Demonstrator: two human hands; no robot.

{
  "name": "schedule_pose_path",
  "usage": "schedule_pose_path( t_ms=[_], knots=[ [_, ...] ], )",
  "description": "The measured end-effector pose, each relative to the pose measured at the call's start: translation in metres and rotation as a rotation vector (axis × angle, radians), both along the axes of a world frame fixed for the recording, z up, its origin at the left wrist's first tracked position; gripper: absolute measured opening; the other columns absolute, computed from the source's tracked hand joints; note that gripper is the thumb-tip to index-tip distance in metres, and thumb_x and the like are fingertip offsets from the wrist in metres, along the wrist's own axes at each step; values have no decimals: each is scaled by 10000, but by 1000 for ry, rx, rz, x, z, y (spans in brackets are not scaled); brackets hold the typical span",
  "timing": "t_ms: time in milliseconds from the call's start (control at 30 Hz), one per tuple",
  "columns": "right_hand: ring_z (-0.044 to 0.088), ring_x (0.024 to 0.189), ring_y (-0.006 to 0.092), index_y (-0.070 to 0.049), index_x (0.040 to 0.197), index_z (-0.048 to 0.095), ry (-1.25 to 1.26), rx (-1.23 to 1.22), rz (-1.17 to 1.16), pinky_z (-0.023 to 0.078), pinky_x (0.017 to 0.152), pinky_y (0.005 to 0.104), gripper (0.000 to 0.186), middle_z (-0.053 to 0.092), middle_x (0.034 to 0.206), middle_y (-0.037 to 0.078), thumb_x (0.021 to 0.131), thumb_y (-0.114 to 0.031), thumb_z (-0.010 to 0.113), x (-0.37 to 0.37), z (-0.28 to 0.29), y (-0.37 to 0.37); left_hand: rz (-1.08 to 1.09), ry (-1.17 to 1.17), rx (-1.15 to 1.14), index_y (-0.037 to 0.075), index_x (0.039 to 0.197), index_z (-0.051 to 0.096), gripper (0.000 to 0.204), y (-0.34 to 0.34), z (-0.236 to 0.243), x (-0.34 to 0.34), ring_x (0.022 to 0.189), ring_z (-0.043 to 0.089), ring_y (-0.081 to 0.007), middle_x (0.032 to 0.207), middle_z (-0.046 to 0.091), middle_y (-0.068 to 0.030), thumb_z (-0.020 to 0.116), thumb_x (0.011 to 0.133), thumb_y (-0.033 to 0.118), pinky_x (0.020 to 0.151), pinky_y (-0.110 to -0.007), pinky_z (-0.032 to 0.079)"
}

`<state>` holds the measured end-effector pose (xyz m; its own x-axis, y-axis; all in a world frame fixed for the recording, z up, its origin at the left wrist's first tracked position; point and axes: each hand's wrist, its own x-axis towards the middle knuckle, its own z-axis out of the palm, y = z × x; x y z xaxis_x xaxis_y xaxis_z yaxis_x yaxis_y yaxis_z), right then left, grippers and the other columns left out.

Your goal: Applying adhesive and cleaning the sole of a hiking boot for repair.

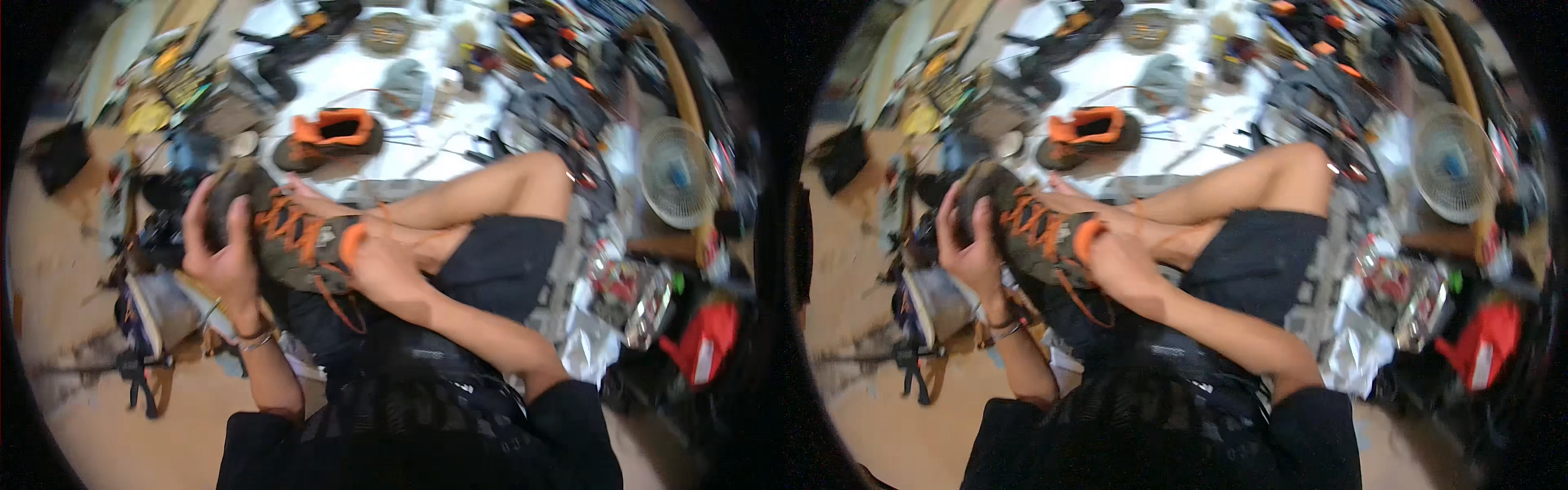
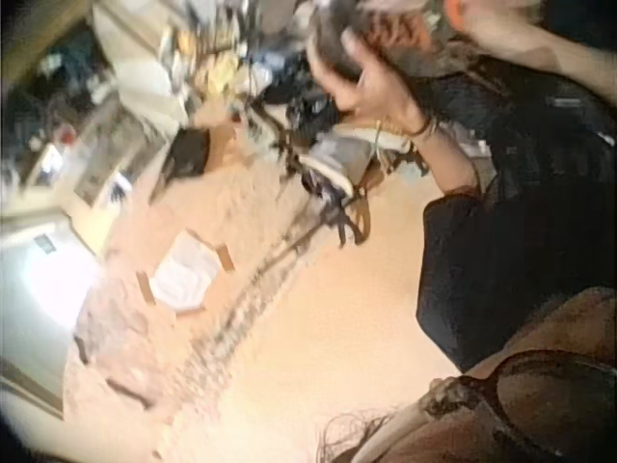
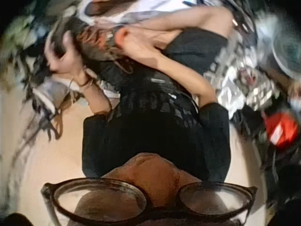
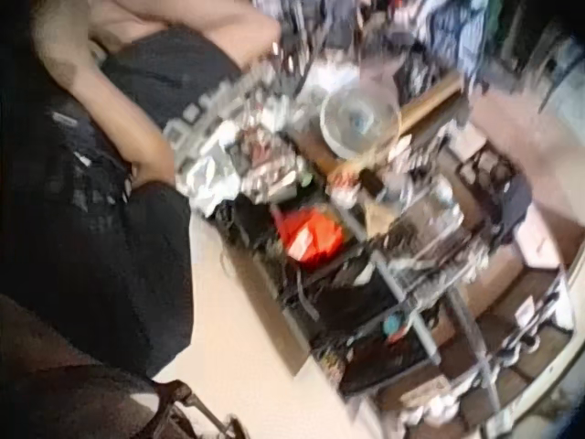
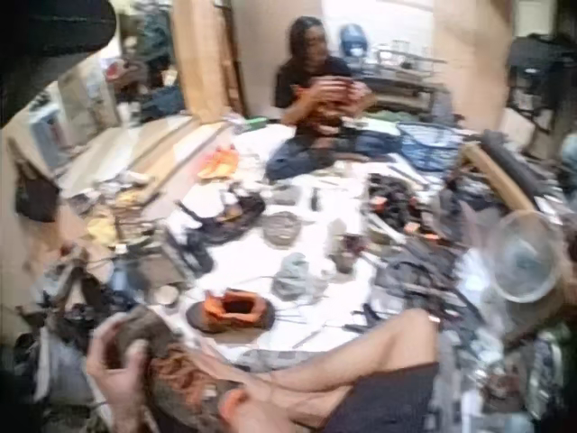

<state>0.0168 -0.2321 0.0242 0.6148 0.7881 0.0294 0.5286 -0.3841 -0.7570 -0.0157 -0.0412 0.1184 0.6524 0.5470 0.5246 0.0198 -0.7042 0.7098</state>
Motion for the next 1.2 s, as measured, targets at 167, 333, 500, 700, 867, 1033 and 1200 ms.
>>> schedule_pose_path(
  t_ms=[167, 333, 500, 700, 867, 1033, 1200],
  knots=[
    [634, 785, 414, 28, 799, 606, 293, 123, 54, 501, 693, 457, 183, 643, 798, 239, 662, -70, 679, 13, -32, 25, 41, 70, 118, 23, 1258, 612, 500, -15, -9, 23, 1019, 646, -181, 1181, 676, -103, 804, 802, 92, 919, -319, 501],
    [637, 854, 401, 1, 879, 624, 91, 317, 86, 498, 735, 470, 225, 662, 859, 230, 689, -104, 680, 28, -61, 25, 2, 201, 126, 29, 1215, 646, 498, -22, -20, 53, 1018, 660, -200, 1151, 695, -135, 837, 771, 153, 912, -330, 503],
    [617, 777, 395, 22, 717, 608, 144, 457, 86, 483, 701, 473, 191, 626, 760, 237, 769, -161, 619, 29, -48, 7, -55, 216, 180, 3, 1202, 645, 489, -2, -26, 63, 999, 667, -207, 1143, 698, -145, 826, 774, 153, 891, -336, 504],
    [416, 505, 122, -34, 654, 446, 451, 472, 139, 314, 500, 324, 434, 387, 523, 26, 939, -277, 664, 19, -6, -38, -37, 303, 24, -34, 1200, 644, 554, 17, -35, 59, 968, 682, -214, 1080, 710, -193, 856, 732, 173, 884, -331, 509],
    [497, 627, 107, 19, 785, 667, 467, 716, 29, 386, 578, 292, 198, 572, 661, 44, 836, -140, 773, 40, 46, -111, 7, 350, -46, -61, 1196, 636, 567, 66, -56, 47, 960, 655, -182, 1101, 696, -170, 860, 741, 192, 864, -325, 513],
    [629, 1037, 254, 4, 1113, 606, 215, 825, -547, 507, 903, 389, 486, 650, 1121, 150, 744, -293, 716, 96, 81, -161, -87, 316, -518, -96, 1233, 607, 612, 103, -90, 50, 1037, 630, -218, 1158, 663, -184, 845, 758, 208, 928, -322, 480],
    [541, 1188, 236, 82, 944, 686, -57, 804, -355, 441, 948, 336, 268, 504, 1391, 176, 785, -133, 702, 210, 122, -54, -144, 253, -638, -109, 1273, 566, 592, 101, -92, 44, 964, 632, -166, 1113, 678, -145, 805, 810, 171, 846, -294, 500]
  ],
)
